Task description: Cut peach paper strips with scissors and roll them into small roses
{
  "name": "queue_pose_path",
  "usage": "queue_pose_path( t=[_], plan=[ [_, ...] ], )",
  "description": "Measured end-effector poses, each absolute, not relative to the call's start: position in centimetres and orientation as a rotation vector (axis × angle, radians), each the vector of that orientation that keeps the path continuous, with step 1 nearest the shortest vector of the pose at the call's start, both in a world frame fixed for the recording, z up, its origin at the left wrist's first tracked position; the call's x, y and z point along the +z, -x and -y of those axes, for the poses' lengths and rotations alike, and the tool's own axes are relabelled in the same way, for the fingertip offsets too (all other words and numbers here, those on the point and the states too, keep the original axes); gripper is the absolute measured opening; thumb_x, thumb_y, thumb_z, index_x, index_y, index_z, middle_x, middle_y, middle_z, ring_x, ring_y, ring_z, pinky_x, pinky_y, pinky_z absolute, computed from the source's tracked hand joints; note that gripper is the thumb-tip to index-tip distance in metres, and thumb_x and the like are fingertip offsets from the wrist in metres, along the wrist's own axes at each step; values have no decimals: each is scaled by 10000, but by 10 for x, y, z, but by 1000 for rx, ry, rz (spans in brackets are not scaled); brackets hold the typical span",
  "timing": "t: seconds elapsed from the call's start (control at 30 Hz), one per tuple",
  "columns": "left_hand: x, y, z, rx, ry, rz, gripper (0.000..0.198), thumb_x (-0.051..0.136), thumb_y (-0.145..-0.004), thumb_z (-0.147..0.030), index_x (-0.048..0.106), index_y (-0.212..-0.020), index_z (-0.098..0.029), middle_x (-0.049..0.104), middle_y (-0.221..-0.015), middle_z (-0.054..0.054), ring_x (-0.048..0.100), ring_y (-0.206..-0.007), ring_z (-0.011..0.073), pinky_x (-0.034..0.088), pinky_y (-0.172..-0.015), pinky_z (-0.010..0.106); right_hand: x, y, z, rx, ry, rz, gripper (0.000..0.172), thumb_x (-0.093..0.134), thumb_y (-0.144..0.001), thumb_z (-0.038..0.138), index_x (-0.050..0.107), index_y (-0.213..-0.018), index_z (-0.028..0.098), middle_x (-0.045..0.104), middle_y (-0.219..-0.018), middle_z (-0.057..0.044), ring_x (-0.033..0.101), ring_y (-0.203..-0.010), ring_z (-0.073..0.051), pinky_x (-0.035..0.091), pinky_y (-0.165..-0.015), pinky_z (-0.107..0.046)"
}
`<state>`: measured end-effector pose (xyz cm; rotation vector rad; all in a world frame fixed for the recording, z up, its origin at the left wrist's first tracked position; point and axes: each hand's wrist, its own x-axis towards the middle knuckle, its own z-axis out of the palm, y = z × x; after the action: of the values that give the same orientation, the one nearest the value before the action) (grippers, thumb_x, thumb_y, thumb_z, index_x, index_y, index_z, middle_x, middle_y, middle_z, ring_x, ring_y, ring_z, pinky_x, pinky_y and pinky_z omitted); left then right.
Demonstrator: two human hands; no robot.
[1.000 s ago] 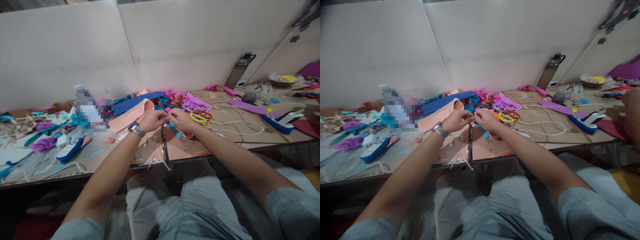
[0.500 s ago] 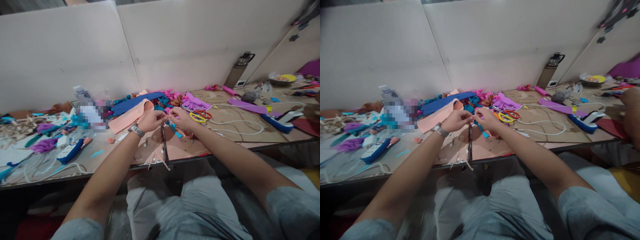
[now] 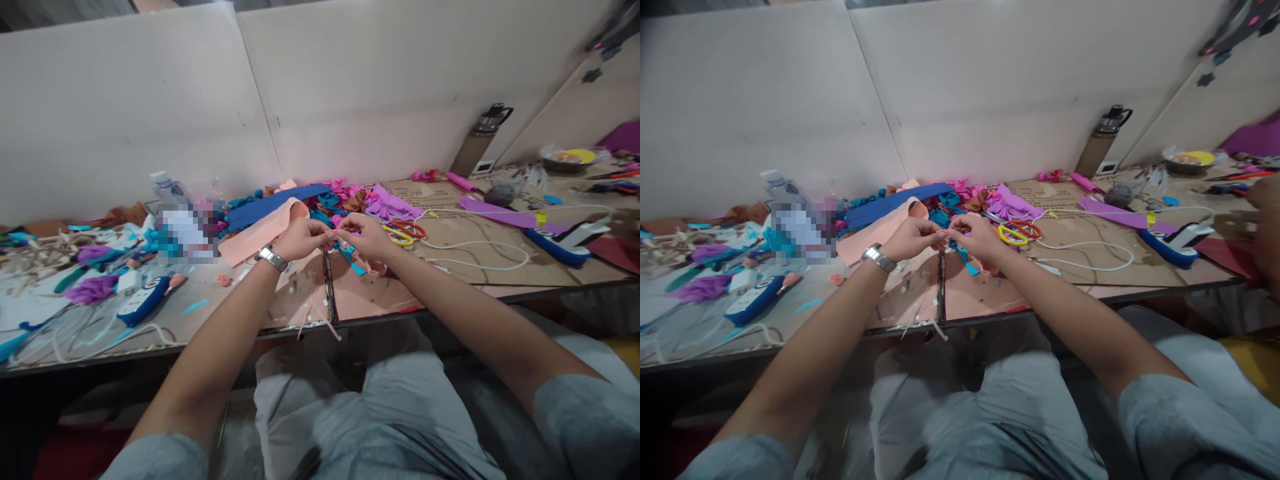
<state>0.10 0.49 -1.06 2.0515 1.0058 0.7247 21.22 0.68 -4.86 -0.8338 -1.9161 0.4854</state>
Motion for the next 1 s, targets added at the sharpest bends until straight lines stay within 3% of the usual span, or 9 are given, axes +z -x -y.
queue_pose_path(
  t=[0.23, 0.73, 1.0],
  plan=[
    [-8, -3, -2, 701, -1914, -966, 564, 740, -755, -662, 740, -882, -112, 774, -837, 141, 760, -794, 234, 639, -770, 373, -49, -212, -5, 545, 815, 1895, 194, 682, -880, 370, 754, -865, 190, 760, -867, -53, 700, -832, -212, 535, -782, -331],
    [-8, -3, -3, 619, -2016, -970, 466, 645, -869, -604, 703, -855, -141, 770, -827, 103, 724, -766, 180, 582, -686, 275, -45, -211, -1, 586, 820, 1867, 218, 700, -859, 395, 763, -858, 187, 771, -855, -56, 710, -802, -209, 555, -758, -323],
    [-6, -8, 1, 646, -1686, -956, 263, 680, -884, -395, 656, -837, -138, 758, -809, 90, 743, -764, 181, 574, -681, 276, -48, -210, -1, 487, 805, 1875, 128, 685, -861, 310, 760, -852, 207, 773, -852, -36, 712, -803, -197, 553, -773, -311]
  ],
)
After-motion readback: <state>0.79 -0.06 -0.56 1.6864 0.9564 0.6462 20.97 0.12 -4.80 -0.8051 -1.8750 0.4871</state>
